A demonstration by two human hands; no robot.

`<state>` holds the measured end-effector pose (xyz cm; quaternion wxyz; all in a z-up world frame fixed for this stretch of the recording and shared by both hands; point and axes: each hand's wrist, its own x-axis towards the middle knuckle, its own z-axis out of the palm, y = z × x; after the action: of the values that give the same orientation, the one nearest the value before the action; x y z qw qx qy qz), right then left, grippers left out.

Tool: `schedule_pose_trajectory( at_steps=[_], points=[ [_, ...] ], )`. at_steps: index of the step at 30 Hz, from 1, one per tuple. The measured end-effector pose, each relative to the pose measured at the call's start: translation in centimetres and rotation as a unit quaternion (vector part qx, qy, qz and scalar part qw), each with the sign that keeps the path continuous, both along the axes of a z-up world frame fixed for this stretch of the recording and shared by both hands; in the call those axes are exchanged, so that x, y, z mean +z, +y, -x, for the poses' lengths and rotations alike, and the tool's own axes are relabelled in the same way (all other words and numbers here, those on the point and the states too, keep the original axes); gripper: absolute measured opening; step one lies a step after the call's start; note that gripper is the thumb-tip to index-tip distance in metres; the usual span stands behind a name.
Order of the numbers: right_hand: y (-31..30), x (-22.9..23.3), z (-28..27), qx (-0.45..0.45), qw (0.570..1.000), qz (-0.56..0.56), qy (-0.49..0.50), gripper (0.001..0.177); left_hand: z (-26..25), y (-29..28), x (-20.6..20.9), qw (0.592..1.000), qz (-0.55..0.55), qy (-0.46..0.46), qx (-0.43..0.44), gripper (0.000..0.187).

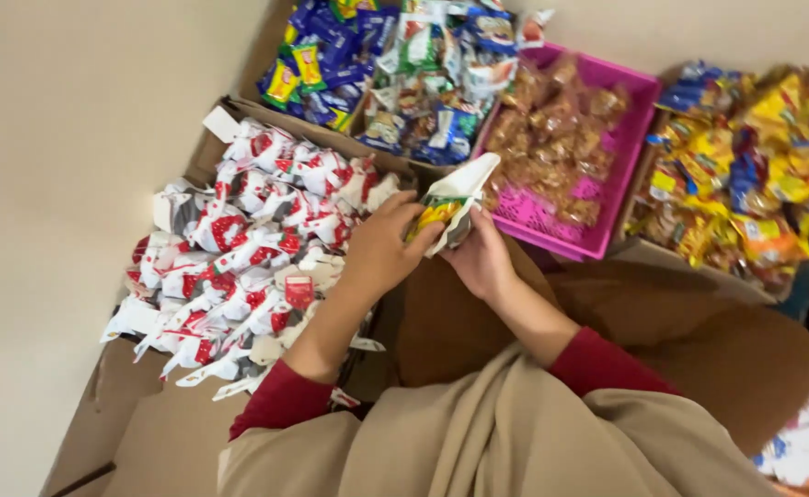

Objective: The person is manually packing individual snacks into small decorative bags.

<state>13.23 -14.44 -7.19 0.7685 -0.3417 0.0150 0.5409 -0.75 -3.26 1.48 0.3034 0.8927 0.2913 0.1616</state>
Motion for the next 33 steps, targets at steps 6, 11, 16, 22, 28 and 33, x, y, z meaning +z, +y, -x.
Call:
schedule_pose_trajectory(
  at_steps=[6,11,16,22,28,33],
  points=[
    [-10.3,5.4,0.6,0.026,0.995,0.066,-0.065,0.051,0.4,-4.9,2.1,0.992,0.003,0.059,-0.109,0.037],
    [-11.6,2.5,-3.4,0.037,0.981,0.08,-0.174,0.064,-0.2,-6.7,1.8,0.989,-0.073,0.076,-0.103,0.034],
    [-9.2,2.4,-5.1,-0.009,0.957,0.152,-0.247,0.021,-0.9,-7.4,1.8,0.992,-0.072,0.096,-0.049,0.035],
    [-9.9,7.2,-4.7,-0.117,0.896,0.11,-0.413,0.005,-0.9,-7.4,2.9,0.986,-0.089,0.138,-0.034,0.03],
    [-11.1,10.9,-2.1,-0.105,0.733,-0.013,-0.672,0.019,-2.6,-7.7,2.8,0.98,-0.061,0.188,-0.031,0.038],
    [-10.6,11.6,-1.3,-0.078,0.731,-0.086,-0.672,0.017,-2.5,-6.4,-0.6,0.993,-0.047,0.088,-0.059,0.079]
  ],
)
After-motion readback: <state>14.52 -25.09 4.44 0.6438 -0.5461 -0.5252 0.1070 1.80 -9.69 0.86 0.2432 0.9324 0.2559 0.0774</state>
